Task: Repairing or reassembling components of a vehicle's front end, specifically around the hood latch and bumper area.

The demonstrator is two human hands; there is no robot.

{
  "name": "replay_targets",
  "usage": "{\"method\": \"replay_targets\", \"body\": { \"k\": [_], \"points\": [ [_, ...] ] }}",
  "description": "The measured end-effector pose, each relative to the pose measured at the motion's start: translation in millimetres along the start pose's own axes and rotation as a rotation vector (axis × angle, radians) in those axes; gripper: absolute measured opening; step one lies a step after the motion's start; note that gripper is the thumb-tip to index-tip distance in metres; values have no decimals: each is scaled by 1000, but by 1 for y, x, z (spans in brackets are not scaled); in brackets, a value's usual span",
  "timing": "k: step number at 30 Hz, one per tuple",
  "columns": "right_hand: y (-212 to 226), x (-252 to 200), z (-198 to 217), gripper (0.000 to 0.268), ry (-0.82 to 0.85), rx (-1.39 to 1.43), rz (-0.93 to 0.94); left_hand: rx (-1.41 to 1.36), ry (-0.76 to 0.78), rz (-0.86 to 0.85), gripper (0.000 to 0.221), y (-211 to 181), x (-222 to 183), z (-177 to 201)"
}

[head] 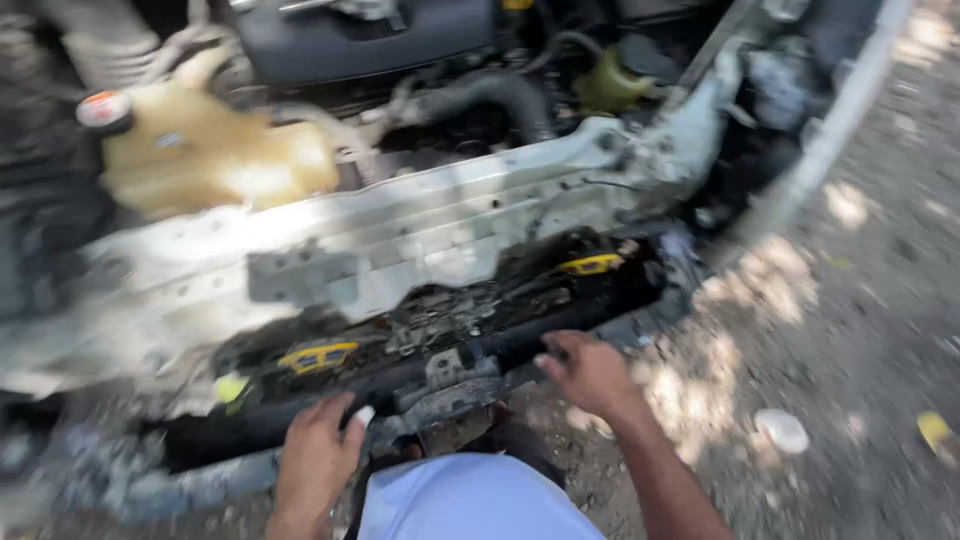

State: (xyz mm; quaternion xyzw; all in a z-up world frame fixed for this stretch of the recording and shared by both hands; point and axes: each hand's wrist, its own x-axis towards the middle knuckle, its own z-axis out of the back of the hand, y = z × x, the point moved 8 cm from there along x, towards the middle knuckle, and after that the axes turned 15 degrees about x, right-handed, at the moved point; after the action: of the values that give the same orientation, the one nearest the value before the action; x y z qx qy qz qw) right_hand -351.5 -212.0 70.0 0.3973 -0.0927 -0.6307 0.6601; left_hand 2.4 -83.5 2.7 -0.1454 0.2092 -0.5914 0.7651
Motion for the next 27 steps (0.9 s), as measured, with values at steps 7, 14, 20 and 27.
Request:
{"method": "replay_targets", "body": {
  "k": [7,14,20,27],
  "points": [
    [51,50,44,36,-10,118,399,-91,-173,207,36,-32,-19,12],
    [221,93,71,24,33,-117,940,-111,-334,309,34,68,-79,-82],
    [367,222,43,18,-88,-179,1116,-129,-434,572,30,137,-102,-104],
    [450,381,-22,36,-218,-824,689,-106,-494,732,31,195,-151,-101]
  ]
}}
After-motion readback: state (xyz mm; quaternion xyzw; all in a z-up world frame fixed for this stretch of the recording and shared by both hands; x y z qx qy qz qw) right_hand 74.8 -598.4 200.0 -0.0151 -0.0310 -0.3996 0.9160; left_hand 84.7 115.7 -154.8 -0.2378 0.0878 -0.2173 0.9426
